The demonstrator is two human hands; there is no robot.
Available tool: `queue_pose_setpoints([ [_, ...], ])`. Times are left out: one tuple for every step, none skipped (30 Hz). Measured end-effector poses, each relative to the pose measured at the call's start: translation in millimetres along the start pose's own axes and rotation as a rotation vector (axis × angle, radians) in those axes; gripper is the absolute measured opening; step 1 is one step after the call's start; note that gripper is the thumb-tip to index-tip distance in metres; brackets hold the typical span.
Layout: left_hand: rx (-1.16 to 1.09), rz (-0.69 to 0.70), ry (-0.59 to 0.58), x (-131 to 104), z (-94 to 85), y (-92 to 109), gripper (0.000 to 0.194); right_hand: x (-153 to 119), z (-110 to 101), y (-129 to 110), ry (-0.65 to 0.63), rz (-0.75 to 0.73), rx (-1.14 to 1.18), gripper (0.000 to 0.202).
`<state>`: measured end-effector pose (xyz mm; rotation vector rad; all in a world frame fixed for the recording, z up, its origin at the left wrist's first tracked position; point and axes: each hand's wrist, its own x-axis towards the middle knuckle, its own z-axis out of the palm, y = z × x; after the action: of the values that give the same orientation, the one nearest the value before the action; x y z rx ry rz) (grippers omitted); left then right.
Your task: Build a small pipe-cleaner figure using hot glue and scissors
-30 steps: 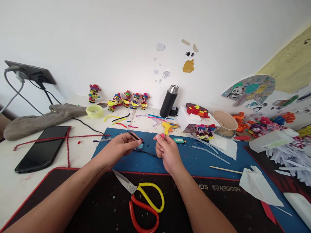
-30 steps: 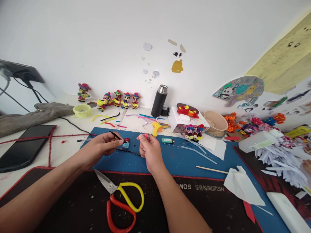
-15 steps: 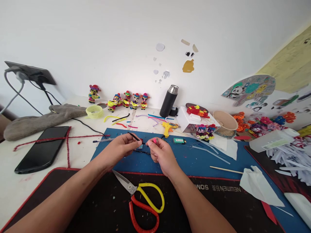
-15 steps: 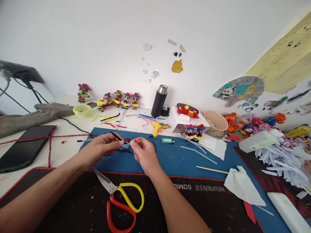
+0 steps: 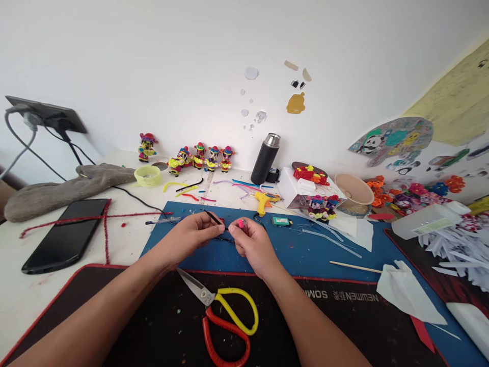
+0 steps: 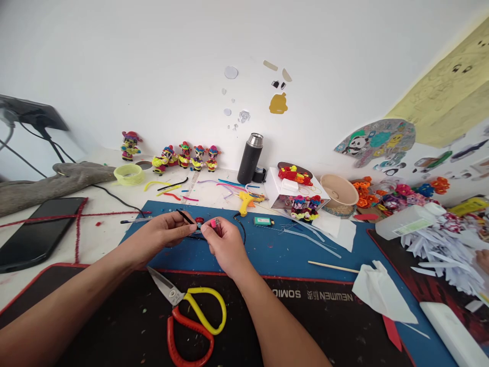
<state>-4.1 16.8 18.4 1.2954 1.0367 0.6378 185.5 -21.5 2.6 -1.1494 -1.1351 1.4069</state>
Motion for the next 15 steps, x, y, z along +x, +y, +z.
queue_pose_setpoints([
  [0.001,0.005,-0.008,0.4,-0.7,0.1,0.052,0.1,-0.2,0.2,0.002,-0.003,-0.009,0.036],
  [-0.008,0.016,-0.015,1.1,-1.6,0.2,0.051,0.1,-0.3,0.4,0.006,-0.006,-0.019,0.035],
  [-0.025,0.029,-0.019,1.8,-2.7,0.3,0.050,0.2,-0.5,0.6,0.009,-0.010,-0.031,0.035],
  [-0.047,0.044,-0.018,2.5,-3.9,0.5,0.049,0.3,-0.6,0.9,0.013,-0.015,-0.043,0.034],
  [-0.070,0.058,-0.013,3.1,-5.3,0.6,0.048,0.4,-0.7,1.0,0.015,-0.019,-0.056,0.034],
  [-0.091,0.070,-0.007,3.6,-6.6,0.7,0.047,0.6,-0.8,1.1,0.016,-0.022,-0.066,0.033],
  [-0.103,0.078,-0.002,3.9,-7.9,0.7,0.045,0.7,-1.0,1.2,0.016,-0.025,-0.074,0.033],
  [-0.106,0.082,0.000,4.2,-9.0,0.7,0.044,0.8,-1.1,1.1,0.016,-0.027,-0.078,0.033],
  [-0.103,0.083,0.000,4.2,-9.9,0.7,0.043,0.8,-1.3,1.0,0.016,-0.028,-0.080,0.033],
  [-0.097,0.081,-0.004,4.2,-10.6,0.8,0.043,0.8,-1.4,0.9,0.017,-0.028,-0.081,0.033],
  [-0.088,0.078,-0.010,4.1,-11.1,1.0,0.043,0.6,-1.5,0.7,0.019,-0.029,-0.081,0.033],
  [-0.079,0.074,-0.015,4.0,-11.3,1.4,0.043,0.4,-1.6,0.5,0.020,-0.028,-0.080,0.033],
  [-0.070,0.067,-0.020,3.8,-11.2,1.9,0.044,0.2,-1.6,0.4,0.023,-0.026,-0.079,0.034],
  [-0.062,0.058,-0.024,3.6,-10.9,2.6,0.046,-0.1,-1.5,0.3,0.026,-0.024,-0.078,0.035],
  [-0.054,0.047,-0.026,3.5,-10.4,3.3,0.048,-0.2,-1.4,0.3,0.031,-0.022,-0.078,0.036],
])
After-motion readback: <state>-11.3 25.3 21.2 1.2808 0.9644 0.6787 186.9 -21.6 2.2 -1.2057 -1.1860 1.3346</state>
